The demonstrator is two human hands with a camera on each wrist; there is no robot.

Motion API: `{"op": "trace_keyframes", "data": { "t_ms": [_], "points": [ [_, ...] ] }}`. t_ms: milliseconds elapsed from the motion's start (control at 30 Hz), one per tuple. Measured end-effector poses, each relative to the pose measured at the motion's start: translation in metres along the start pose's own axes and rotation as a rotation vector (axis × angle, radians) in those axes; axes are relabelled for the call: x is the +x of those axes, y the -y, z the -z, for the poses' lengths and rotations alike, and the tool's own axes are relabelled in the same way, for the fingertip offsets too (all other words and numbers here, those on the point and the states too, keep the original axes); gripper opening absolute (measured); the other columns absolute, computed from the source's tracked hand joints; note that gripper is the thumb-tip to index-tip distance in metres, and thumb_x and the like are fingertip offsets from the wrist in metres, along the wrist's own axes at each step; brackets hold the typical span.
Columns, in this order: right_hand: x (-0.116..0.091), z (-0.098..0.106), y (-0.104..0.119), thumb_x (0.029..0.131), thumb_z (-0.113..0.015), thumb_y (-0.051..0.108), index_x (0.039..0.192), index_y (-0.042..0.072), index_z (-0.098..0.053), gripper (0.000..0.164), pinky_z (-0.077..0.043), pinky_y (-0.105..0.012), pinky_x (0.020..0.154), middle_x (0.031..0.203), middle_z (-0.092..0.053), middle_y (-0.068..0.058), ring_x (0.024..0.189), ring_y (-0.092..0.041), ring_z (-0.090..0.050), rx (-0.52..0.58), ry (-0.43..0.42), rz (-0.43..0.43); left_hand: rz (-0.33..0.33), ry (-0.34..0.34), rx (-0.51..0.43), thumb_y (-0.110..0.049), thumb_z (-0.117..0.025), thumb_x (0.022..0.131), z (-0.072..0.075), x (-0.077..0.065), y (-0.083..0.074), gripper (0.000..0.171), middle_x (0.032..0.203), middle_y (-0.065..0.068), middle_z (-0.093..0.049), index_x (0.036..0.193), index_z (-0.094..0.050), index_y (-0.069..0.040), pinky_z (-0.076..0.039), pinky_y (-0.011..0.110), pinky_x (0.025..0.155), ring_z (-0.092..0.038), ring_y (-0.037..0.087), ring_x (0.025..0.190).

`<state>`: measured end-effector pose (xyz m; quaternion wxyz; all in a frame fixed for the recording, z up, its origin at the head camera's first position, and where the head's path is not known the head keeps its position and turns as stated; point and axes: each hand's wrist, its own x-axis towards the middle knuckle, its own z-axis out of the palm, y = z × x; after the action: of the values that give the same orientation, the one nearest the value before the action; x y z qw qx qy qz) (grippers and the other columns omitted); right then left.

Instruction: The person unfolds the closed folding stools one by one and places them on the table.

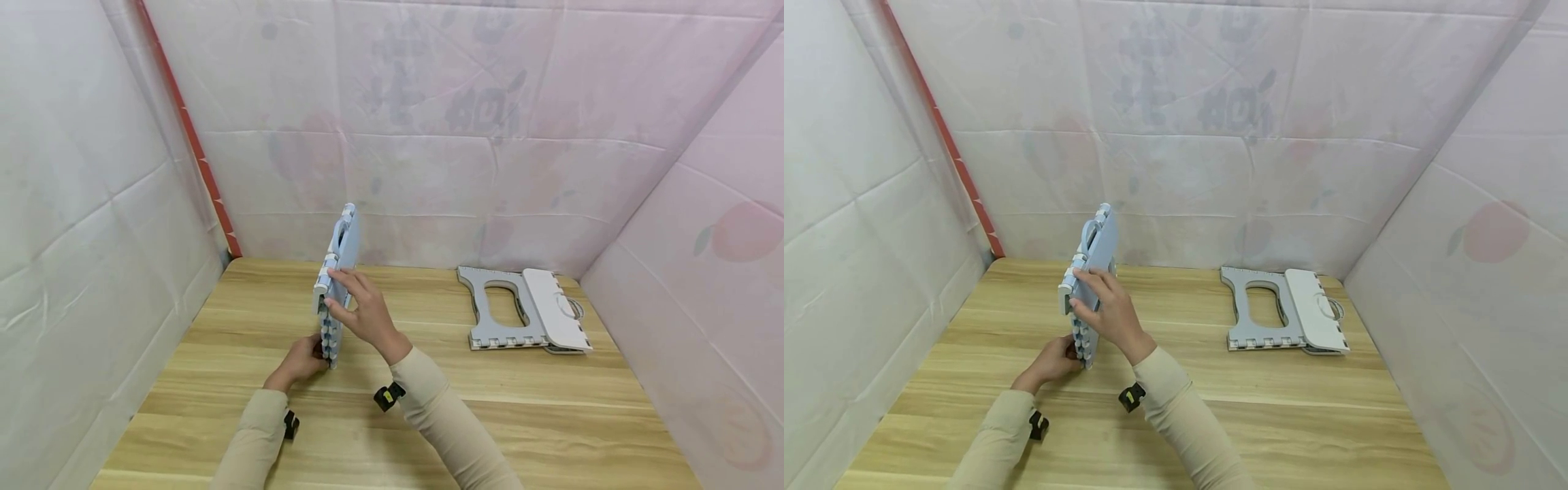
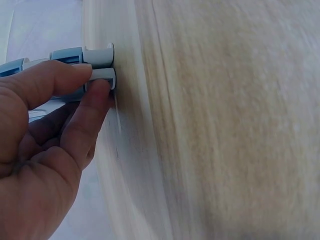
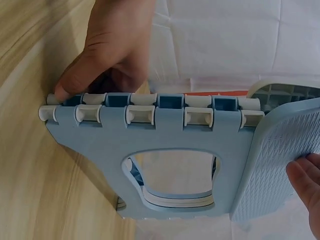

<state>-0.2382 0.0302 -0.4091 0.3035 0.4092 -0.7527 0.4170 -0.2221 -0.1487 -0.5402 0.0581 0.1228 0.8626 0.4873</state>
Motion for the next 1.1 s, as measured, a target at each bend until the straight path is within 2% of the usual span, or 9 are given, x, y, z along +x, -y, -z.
{"op": "trace_keyframes", "data": {
  "t_ms": [233, 400, 567, 900, 1000, 1100],
  "points": [
    [0.0014, -0.0011, 0.0005, 0.088, -0.064, 0.018, 0.127, 0.001, -0.054, 0.044, -0.049, -0.024, 0.074, 0.118, -0.054, -0.019, 0.096, -0.023, -0.058, -0.020, 0.003, 0.027, -0.022, -0.004, 0.024, 0.009, -0.069, 0.064, 0.0006, 0.0000, 0.0013, 0.040, 0.084, 0.010, -0.063, 0.103, -0.059, 0.011, -0.050, 0.034, 0.067, -0.060, 0.021, 0.076],
    [0.0020, -0.0010, 0.0004, 0.086, -0.066, 0.016, 0.126, 0.000, -0.055, 0.044, -0.049, -0.024, 0.074, 0.117, -0.055, -0.019, 0.095, -0.023, -0.059, -0.023, -0.003, 0.039, -0.015, -0.004, 0.031, 0.009, -0.068, 0.065, 0.0007, -0.0005, 0.0007, 0.040, 0.084, 0.009, -0.063, 0.104, -0.060, 0.009, -0.050, 0.034, 0.066, -0.059, 0.019, 0.076],
    [0.0021, -0.0005, 0.0002, 0.086, -0.067, 0.016, 0.124, 0.000, -0.056, 0.043, -0.049, -0.025, 0.080, 0.114, -0.057, -0.016, 0.098, -0.022, -0.059, -0.031, -0.002, 0.044, -0.001, -0.007, 0.035, 0.009, -0.069, 0.065, 0.0008, -0.0013, 0.0009, 0.042, 0.085, 0.009, -0.063, 0.105, -0.059, 0.009, -0.050, 0.034, 0.067, -0.060, 0.020, 0.076],
    [-0.0012, -0.0018, -0.0024, 0.092, -0.059, 0.027, 0.123, 0.001, -0.056, 0.040, -0.048, -0.027, 0.083, 0.112, -0.059, -0.014, 0.099, -0.021, -0.059, -0.056, -0.014, 0.074, -0.021, -0.003, 0.038, 0.009, -0.069, 0.065, 0.0008, -0.0014, 0.0033, 0.041, 0.085, 0.009, -0.063, 0.105, -0.059, 0.010, -0.050, 0.034, 0.067, -0.060, 0.019, 0.076],
    [-0.0013, -0.0016, -0.0022, 0.092, -0.059, 0.026, 0.123, 0.002, -0.056, 0.039, -0.049, -0.026, 0.080, 0.112, -0.058, -0.013, 0.097, -0.021, -0.059, -0.061, -0.013, 0.064, -0.041, 0.003, 0.025, 0.008, -0.069, 0.068, 0.0019, -0.0030, 0.0024, 0.041, 0.088, 0.011, -0.063, 0.108, -0.057, 0.011, -0.051, 0.034, 0.069, -0.060, 0.021, 0.078],
    [-0.0015, -0.0008, -0.0018, 0.091, -0.060, 0.023, 0.122, 0.001, -0.056, 0.038, -0.051, -0.027, 0.074, 0.112, -0.057, -0.014, 0.094, -0.020, -0.059, -0.051, -0.008, 0.058, -0.054, 0.008, -0.026, 0.007, -0.070, 0.071, 0.0043, -0.0069, 0.0005, 0.050, 0.096, 0.015, -0.062, 0.117, -0.051, 0.013, -0.051, 0.036, 0.073, -0.062, 0.026, 0.083]
  ]
}}
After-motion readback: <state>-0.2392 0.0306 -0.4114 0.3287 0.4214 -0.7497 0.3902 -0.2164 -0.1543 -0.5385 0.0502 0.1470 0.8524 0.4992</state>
